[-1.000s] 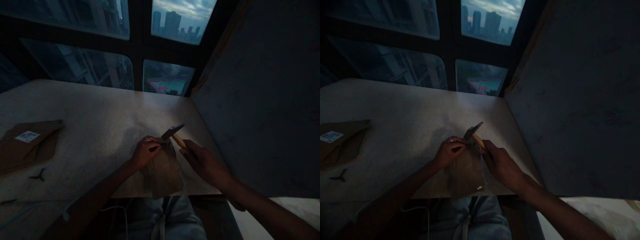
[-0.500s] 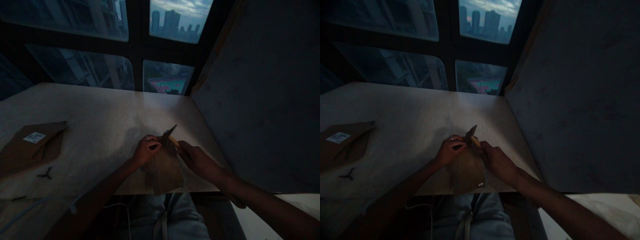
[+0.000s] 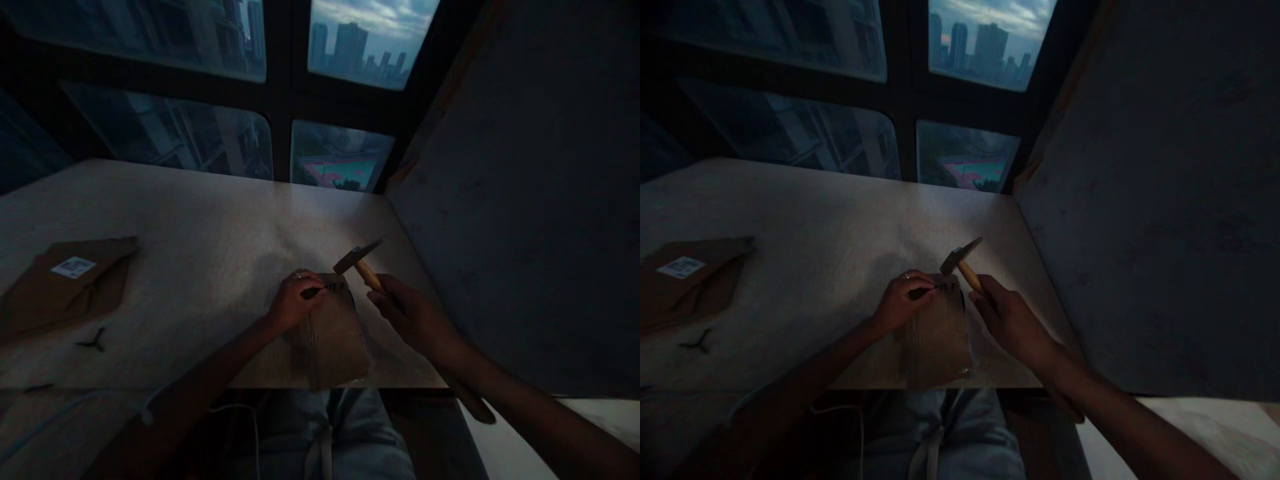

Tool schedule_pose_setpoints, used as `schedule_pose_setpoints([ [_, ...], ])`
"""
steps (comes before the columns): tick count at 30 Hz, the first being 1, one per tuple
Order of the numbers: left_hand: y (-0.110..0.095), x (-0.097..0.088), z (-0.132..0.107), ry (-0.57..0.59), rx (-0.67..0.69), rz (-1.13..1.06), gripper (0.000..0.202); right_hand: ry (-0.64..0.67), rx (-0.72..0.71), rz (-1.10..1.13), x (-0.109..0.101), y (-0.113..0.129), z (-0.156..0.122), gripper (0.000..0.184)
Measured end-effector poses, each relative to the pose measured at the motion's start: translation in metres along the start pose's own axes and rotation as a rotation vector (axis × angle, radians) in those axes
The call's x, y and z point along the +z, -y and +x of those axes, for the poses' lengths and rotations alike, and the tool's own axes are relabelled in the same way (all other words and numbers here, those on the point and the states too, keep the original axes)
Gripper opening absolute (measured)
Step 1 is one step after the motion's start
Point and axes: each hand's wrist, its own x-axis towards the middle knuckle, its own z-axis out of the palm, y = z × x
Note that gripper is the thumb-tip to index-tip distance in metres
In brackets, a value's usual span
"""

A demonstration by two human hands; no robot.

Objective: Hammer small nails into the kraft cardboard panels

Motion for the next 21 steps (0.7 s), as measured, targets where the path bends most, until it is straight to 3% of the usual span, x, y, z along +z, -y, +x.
schedule_pose_setpoints([
  [5, -0.003, -0.002, 0.001, 0.015, -0.003, 0.004, 0.006, 0.004, 0.038, 0.039, 0.008, -0.010, -0.009, 0.029],
  [11, -0.011, -0.013, 0.004, 0.066, 0.014, -0.002, 0.031, -0.095, 0.150, 0.186, 0.027, -0.010, -0.026, 0.035],
  [21, -0.018, -0.039, 0.000, -0.140, 0.015, 0.073, 0.033, -0.124, 0.314, 0.411, 0.035, -0.017, -0.046, 0.048],
])
